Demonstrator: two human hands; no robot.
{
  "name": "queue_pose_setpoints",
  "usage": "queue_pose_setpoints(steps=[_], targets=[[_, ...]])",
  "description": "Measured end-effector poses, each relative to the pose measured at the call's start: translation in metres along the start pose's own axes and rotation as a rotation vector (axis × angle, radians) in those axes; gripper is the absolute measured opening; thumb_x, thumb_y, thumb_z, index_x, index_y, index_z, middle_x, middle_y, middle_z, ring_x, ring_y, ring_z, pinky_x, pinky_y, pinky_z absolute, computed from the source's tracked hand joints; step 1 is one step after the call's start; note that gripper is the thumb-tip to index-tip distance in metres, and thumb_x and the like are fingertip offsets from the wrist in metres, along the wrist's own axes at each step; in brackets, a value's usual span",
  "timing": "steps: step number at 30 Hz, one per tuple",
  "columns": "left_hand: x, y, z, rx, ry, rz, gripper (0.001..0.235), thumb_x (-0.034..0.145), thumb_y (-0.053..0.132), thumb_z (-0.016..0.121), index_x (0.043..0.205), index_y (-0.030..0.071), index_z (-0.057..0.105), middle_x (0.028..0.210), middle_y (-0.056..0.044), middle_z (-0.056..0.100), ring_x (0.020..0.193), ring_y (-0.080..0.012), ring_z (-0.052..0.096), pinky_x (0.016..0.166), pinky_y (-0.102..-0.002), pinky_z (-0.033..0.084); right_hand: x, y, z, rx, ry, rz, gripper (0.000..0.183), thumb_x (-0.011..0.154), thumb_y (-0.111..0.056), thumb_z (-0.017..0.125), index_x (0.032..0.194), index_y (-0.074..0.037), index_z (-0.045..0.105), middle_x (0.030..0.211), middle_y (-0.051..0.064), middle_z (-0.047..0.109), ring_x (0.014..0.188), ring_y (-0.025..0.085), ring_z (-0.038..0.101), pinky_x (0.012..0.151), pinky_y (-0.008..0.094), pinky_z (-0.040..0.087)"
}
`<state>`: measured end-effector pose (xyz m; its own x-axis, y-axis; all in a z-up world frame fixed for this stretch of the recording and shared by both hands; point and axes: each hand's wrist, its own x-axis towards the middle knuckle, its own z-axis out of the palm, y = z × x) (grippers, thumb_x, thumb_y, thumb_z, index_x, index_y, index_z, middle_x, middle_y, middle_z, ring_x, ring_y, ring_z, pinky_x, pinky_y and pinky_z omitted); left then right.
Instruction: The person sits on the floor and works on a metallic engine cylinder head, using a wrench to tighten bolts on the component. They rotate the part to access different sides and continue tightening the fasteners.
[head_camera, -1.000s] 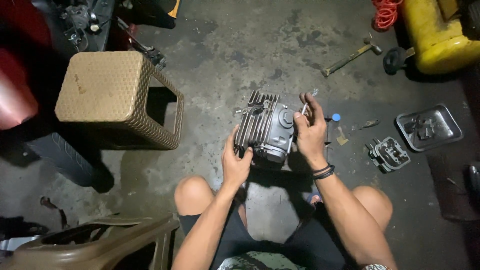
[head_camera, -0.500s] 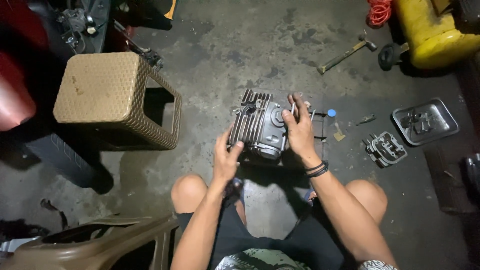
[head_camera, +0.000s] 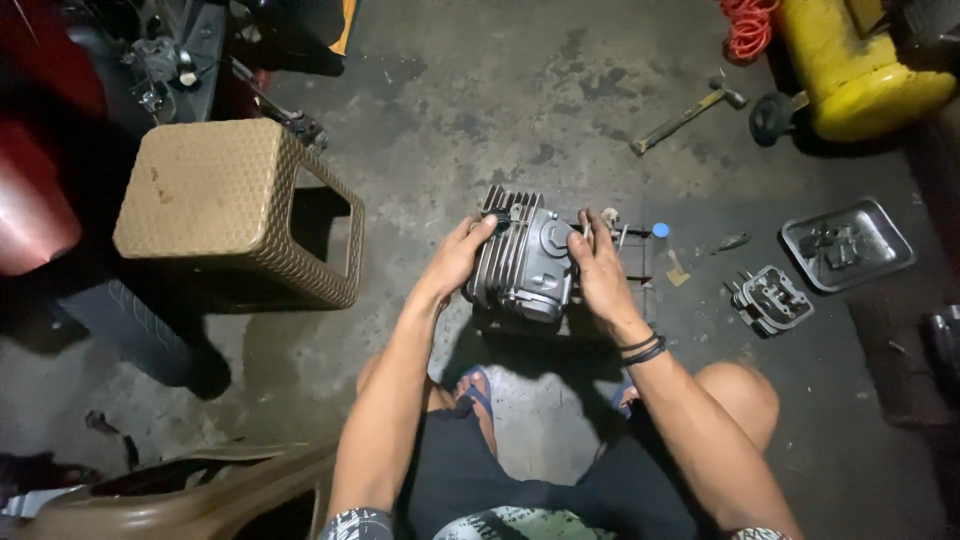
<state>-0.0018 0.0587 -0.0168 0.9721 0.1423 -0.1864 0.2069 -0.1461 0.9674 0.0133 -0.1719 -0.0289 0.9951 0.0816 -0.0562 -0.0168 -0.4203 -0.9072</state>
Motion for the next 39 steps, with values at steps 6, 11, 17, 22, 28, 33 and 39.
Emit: queue_pose_setpoints(steps=[6, 11, 17, 22, 28, 33, 39], targets=[[0.014, -0.023, 0.007, 0.044, 0.042, -0.034, 0.047, 0.092, 0.051, 0.063, 0.121, 0.015, 0.073, 0.121, -0.013, 0.071, 0.123, -0.0303, 0.062, 0.102, -0.043, 0.047, -0.003, -0.017, 0.000, -0.048, -0.022, 0.021, 0.077, 0.104, -0.057, 0.043, 0.164, -0.011, 0.025, 0.157, 0.022, 0.047, 0.140, 0.048, 0.045, 0.117, 0.060, 0.034], [0.011, -0.027, 0.012, 0.032, 0.118, -0.033, 0.039, 0.090, 0.045, 0.065, 0.115, 0.016, 0.077, 0.114, -0.013, 0.074, 0.117, -0.0287, 0.066, 0.098, -0.042, 0.049, 0.001, -0.032, -0.008, -0.066, -0.031, 0.011, 0.079, 0.101, -0.060, 0.044, 0.163, -0.014, 0.027, 0.156, 0.023, 0.047, 0.139, 0.050, 0.046, 0.117, 0.061, 0.035], [0.003, 0.017, 0.026, -0.078, 0.295, 0.047, 0.045, 0.092, 0.041, 0.062, 0.127, 0.014, 0.068, 0.120, -0.019, 0.071, 0.121, -0.0354, 0.064, 0.101, -0.047, 0.048, 0.054, -0.039, -0.017, 0.092, 0.042, -0.272, 0.086, 0.103, -0.058, 0.056, 0.160, -0.001, 0.028, 0.160, 0.027, 0.040, 0.143, 0.051, 0.040, 0.117, 0.058, 0.039], [-0.003, 0.037, 0.043, -0.091, 0.308, -0.097, 0.078, 0.089, 0.051, 0.060, 0.151, 0.005, 0.046, 0.142, -0.026, 0.057, 0.135, -0.0413, 0.052, 0.110, -0.052, 0.040, 0.089, -0.028, -0.012, 0.120, 0.039, -0.263, 0.082, 0.103, -0.050, 0.059, 0.160, 0.000, 0.029, 0.160, 0.024, 0.042, 0.145, 0.048, 0.040, 0.120, 0.056, 0.035], [0.020, -0.007, 0.052, -0.118, 0.347, -0.140, 0.078, 0.088, 0.051, 0.069, 0.152, 0.014, 0.042, 0.106, -0.011, 0.061, 0.103, -0.0275, 0.065, 0.087, -0.041, 0.051, 0.108, -0.008, -0.004, 0.093, -0.011, -0.201, 0.079, 0.099, -0.053, 0.058, 0.159, -0.006, 0.037, 0.159, 0.014, 0.048, 0.145, 0.037, 0.045, 0.120, 0.050, 0.036], [0.014, -0.003, 0.052, -0.238, 0.408, -0.078, 0.073, 0.091, 0.038, 0.067, 0.150, 0.006, 0.040, 0.095, -0.010, 0.056, 0.088, -0.0217, 0.058, 0.075, -0.033, 0.047, 0.113, -0.019, 0.001, 0.008, -0.077, -0.217, 0.077, 0.098, -0.052, 0.060, 0.159, -0.008, 0.038, 0.157, 0.012, 0.050, 0.142, 0.039, 0.047, 0.118, 0.052, 0.039], [0.025, 0.006, 0.045, -0.171, 0.450, -0.038, 0.075, 0.091, 0.043, 0.067, 0.149, 0.004, 0.039, 0.105, -0.024, 0.065, 0.097, -0.0322, 0.065, 0.080, -0.044, 0.051, 0.127, -0.035, 0.005, 0.074, -0.059, -0.290, 0.074, 0.099, -0.047, 0.061, 0.159, -0.011, 0.038, 0.156, 0.012, 0.051, 0.141, 0.040, 0.047, 0.117, 0.051, 0.042]])
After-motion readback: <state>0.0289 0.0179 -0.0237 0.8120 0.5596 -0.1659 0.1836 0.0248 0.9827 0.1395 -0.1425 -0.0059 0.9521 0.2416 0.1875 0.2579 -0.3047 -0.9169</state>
